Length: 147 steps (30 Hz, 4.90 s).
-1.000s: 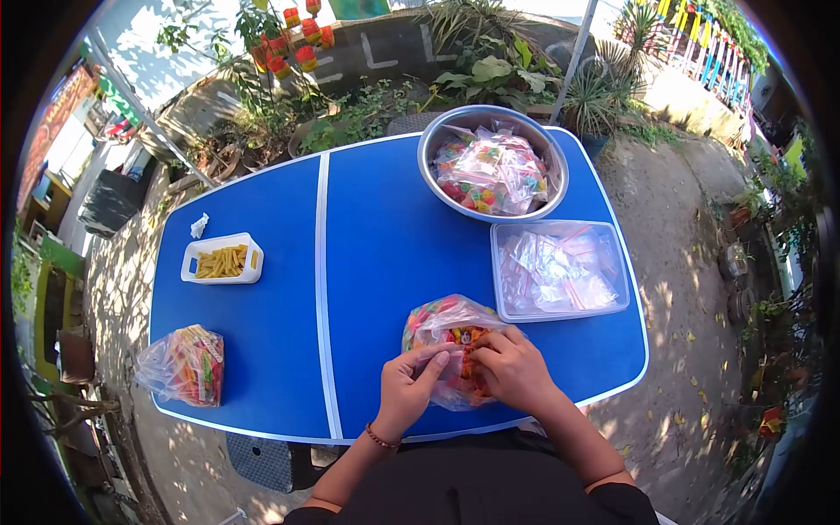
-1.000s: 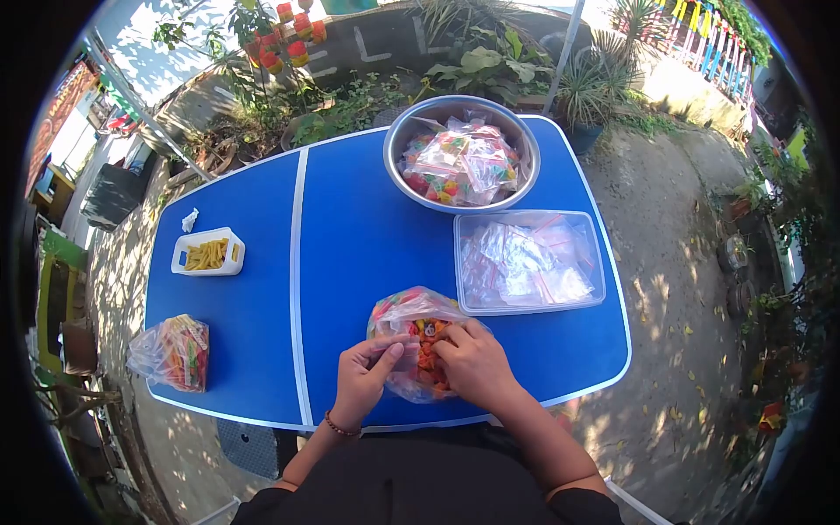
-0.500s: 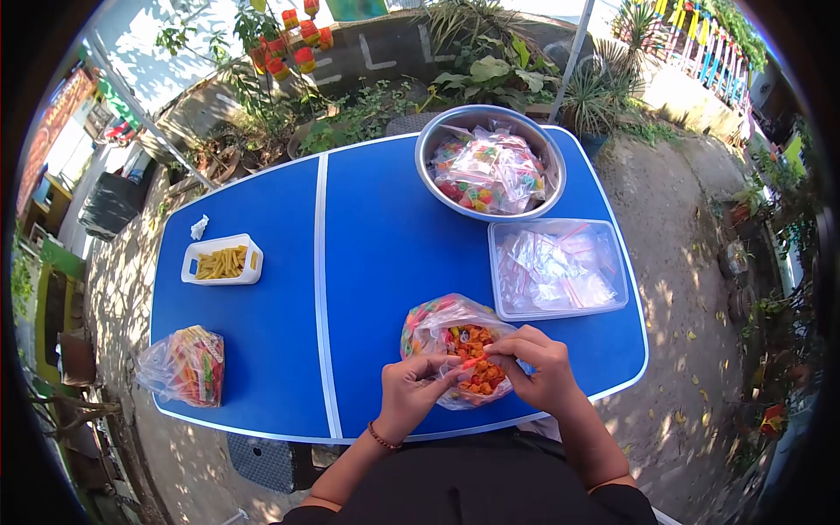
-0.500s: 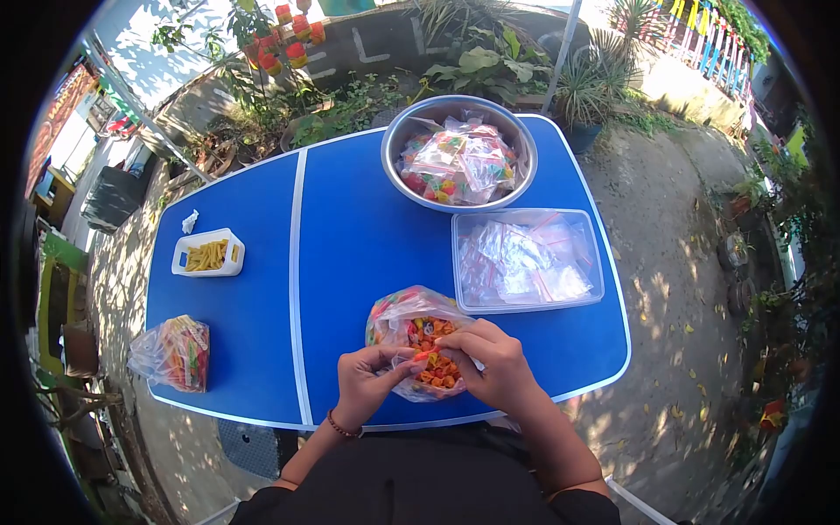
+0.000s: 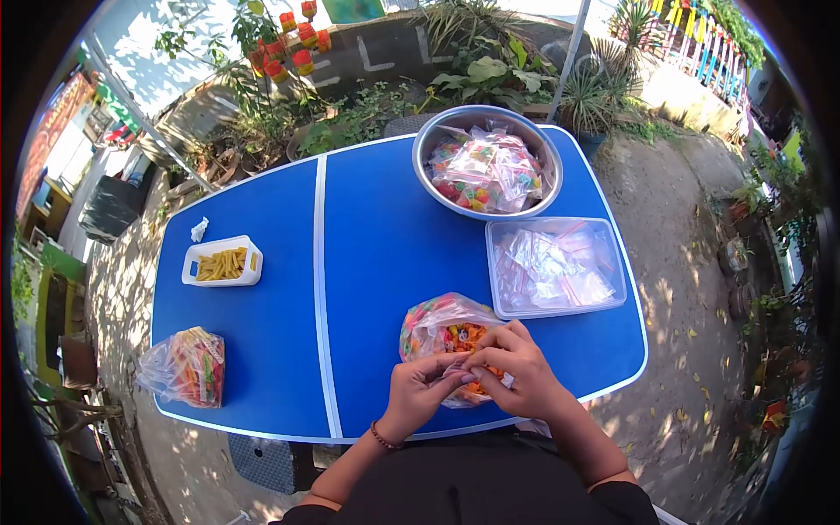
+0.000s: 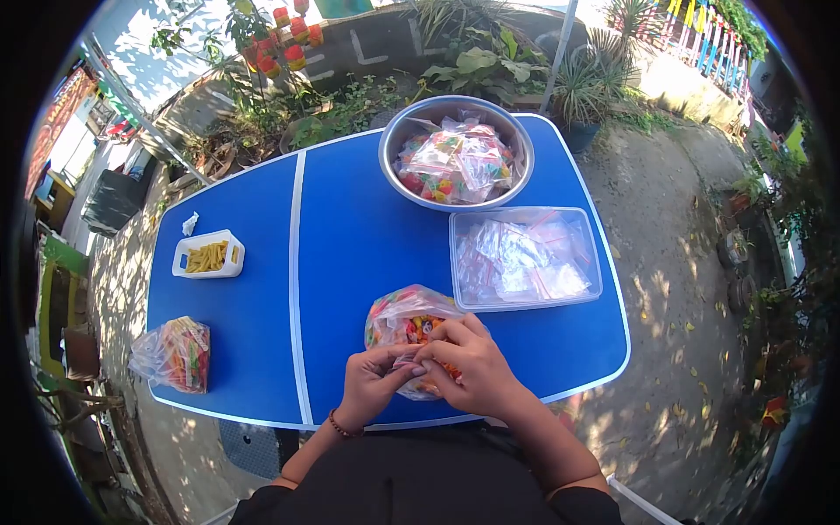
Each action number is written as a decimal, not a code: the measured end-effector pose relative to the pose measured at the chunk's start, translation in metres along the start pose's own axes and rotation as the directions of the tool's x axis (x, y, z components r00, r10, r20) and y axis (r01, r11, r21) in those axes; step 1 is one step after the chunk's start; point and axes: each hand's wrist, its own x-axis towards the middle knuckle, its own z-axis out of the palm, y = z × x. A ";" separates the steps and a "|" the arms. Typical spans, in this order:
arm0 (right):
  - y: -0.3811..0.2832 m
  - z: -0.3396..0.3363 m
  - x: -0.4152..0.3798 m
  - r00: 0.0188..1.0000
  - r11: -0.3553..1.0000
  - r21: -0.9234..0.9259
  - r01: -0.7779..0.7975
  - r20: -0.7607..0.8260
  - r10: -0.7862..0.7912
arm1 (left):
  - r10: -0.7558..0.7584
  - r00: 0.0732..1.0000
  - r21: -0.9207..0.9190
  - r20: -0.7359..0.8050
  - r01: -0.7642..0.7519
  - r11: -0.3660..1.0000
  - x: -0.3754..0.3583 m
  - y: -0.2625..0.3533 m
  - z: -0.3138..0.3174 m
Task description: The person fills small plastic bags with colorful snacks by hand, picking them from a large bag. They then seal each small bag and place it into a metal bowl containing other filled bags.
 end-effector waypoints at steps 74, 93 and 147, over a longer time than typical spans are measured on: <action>0.015 0.024 -0.013 0.931 0.760 0.619 -0.196 -0.126 0.342 | 0.020 0.991 0.134 -0.132 -0.002 0.991 0.000 0.008 -0.008; 0.006 0.018 -0.004 0.987 0.971 0.229 -0.067 -0.124 0.098 | -0.115 0.991 -0.123 0.069 0.123 0.985 0.001 0.008 -0.012; 0.008 0.020 -0.005 0.974 0.942 0.299 -0.151 -0.119 0.194 | 0.139 0.981 0.105 -0.133 -0.126 0.986 0.000 0.000 0.001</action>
